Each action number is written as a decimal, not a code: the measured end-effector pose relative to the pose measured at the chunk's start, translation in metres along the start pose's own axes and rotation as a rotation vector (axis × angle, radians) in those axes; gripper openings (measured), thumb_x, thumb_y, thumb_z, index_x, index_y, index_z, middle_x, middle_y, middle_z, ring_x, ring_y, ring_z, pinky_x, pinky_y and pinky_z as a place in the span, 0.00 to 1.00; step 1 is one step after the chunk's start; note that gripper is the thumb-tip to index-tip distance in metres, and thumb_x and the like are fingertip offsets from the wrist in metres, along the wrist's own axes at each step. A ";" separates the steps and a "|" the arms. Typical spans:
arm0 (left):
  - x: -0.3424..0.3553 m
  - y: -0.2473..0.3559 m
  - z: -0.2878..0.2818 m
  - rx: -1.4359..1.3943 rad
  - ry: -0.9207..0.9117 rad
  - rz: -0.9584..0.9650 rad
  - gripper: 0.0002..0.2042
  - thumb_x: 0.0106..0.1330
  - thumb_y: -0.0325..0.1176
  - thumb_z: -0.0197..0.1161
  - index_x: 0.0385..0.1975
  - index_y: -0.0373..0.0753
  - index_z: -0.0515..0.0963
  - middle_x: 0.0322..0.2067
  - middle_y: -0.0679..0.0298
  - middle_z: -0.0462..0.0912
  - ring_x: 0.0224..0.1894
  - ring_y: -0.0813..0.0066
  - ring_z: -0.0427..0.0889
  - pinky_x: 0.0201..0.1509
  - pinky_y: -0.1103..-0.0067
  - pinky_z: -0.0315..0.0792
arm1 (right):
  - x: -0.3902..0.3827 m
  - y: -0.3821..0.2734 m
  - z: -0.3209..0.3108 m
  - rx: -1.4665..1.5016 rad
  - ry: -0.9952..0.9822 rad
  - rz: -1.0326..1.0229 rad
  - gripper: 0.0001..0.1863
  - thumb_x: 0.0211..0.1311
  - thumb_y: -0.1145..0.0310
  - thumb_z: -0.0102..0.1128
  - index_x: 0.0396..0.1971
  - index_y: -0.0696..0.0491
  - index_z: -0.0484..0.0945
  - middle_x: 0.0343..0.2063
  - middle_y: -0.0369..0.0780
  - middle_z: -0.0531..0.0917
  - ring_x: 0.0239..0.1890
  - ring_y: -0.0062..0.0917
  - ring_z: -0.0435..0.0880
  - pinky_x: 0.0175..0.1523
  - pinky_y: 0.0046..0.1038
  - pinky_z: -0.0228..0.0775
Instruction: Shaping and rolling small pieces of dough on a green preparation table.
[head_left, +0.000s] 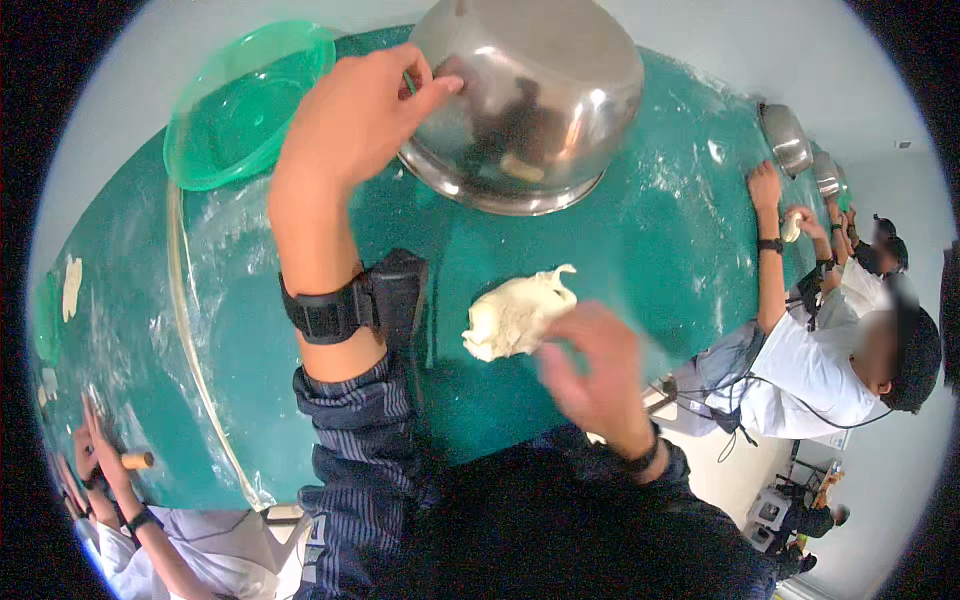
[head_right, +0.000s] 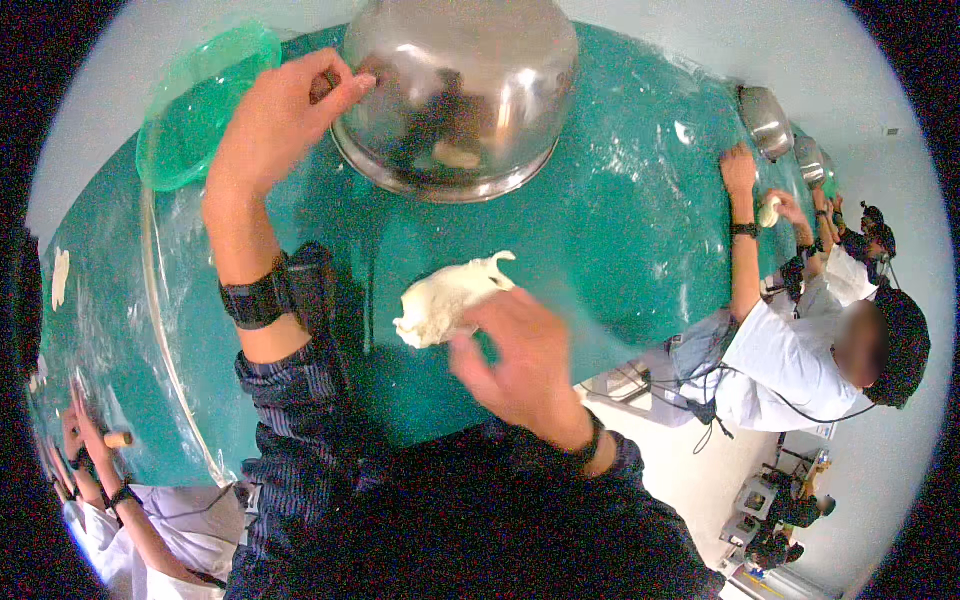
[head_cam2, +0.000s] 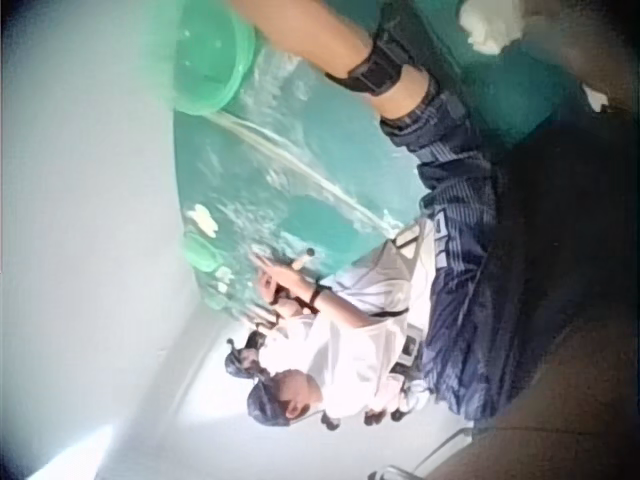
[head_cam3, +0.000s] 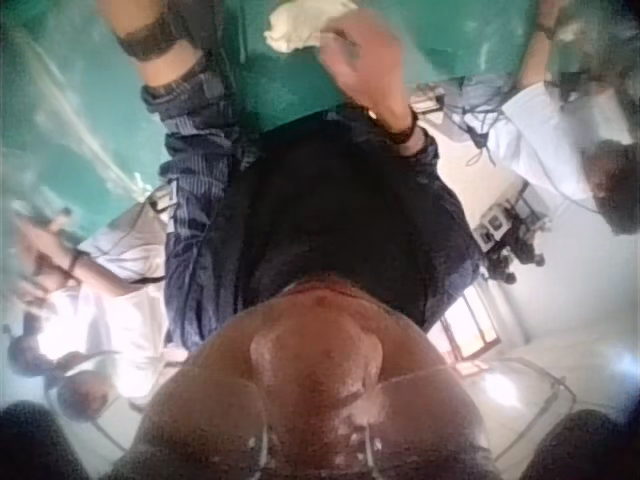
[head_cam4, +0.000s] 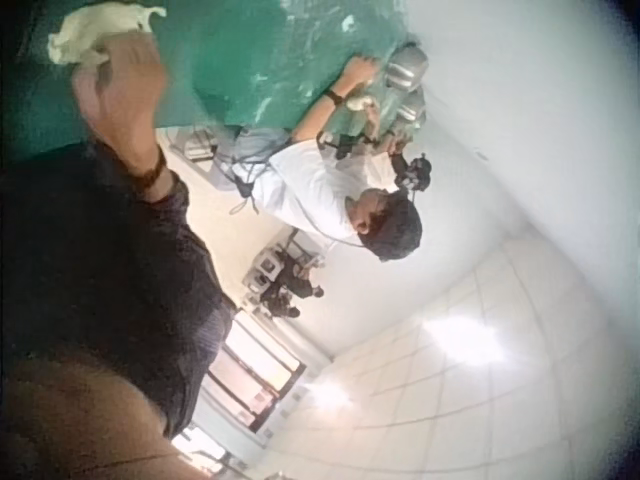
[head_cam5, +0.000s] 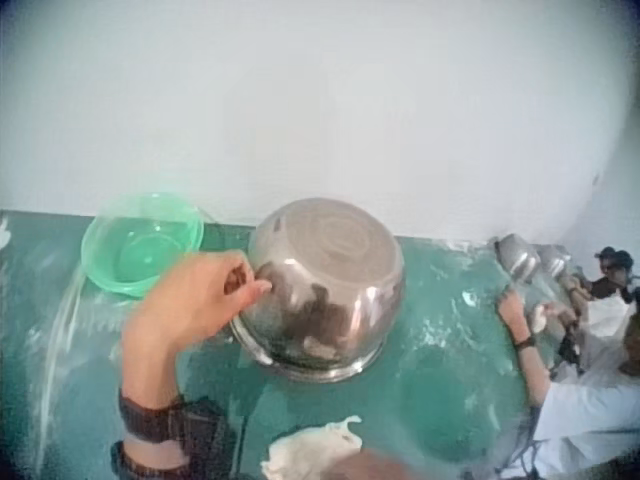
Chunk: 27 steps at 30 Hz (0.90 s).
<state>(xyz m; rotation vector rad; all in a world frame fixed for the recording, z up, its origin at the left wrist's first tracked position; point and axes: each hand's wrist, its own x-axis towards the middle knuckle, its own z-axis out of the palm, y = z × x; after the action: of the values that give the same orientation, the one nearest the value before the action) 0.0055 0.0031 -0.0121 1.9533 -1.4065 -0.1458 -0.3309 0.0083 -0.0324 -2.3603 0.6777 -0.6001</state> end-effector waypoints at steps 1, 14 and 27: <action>0.000 0.001 0.003 0.012 0.010 0.003 0.20 0.75 0.50 0.67 0.35 0.35 0.81 0.22 0.58 0.77 0.25 0.69 0.71 0.32 0.69 0.68 | 0.011 0.007 0.019 -0.135 -0.101 0.005 0.11 0.58 0.63 0.74 0.36 0.52 0.84 0.35 0.43 0.87 0.41 0.43 0.85 0.50 0.41 0.78; 0.007 0.002 0.002 -0.019 0.021 0.028 0.19 0.76 0.48 0.67 0.36 0.35 0.81 0.23 0.58 0.78 0.25 0.70 0.72 0.32 0.69 0.68 | -0.004 0.030 0.074 -0.601 0.041 0.092 0.35 0.70 0.56 0.65 0.66 0.65 0.69 0.65 0.58 0.72 0.69 0.56 0.68 0.76 0.55 0.54; 0.007 -0.001 0.009 -0.033 -0.047 0.021 0.21 0.77 0.49 0.66 0.35 0.34 0.79 0.22 0.61 0.75 0.26 0.74 0.69 0.31 0.71 0.66 | -0.057 -0.017 0.066 -0.309 -0.131 -0.104 0.46 0.53 0.50 0.75 0.70 0.59 0.73 0.67 0.51 0.74 0.72 0.53 0.70 0.77 0.64 0.54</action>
<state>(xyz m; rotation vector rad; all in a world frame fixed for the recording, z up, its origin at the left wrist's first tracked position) 0.0048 -0.0071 -0.0168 1.9190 -1.4459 -0.2049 -0.3327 0.0815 -0.0823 -2.7075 0.6292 -0.4025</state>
